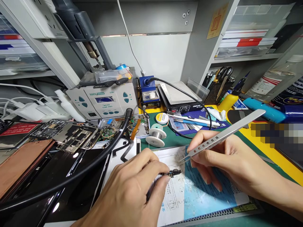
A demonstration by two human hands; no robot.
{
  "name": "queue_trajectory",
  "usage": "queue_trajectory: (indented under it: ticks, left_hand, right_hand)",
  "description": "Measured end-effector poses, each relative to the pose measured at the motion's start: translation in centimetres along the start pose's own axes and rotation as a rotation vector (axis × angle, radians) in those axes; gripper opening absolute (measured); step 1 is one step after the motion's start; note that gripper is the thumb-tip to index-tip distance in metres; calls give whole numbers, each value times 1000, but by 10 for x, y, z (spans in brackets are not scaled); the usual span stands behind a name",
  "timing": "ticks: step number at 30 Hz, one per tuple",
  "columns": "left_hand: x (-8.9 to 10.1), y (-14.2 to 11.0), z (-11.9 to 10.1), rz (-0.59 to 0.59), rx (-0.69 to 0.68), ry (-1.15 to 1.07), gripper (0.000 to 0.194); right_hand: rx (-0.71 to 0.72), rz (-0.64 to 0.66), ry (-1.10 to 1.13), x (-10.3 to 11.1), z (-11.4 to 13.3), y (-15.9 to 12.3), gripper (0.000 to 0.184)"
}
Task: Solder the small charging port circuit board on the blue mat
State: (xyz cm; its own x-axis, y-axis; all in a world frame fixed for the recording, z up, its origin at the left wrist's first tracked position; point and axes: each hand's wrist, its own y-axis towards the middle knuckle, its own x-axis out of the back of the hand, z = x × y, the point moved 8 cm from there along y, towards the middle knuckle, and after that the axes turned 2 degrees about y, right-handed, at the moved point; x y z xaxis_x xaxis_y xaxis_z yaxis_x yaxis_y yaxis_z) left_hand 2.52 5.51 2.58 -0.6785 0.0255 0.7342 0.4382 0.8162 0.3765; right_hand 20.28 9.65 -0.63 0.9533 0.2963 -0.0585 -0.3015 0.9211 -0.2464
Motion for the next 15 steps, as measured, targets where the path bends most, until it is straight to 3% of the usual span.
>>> queue_trajectory:
  ticks: [8,15]
  left_hand:
    - [-6,-2,7,58,51,15,23]
    - [-5,-1,5,22,41,35,22]
  right_hand:
    - [-12,9,-2,-2,-1,1,13]
    - [-10,10,-57,-2,1,-1,11]
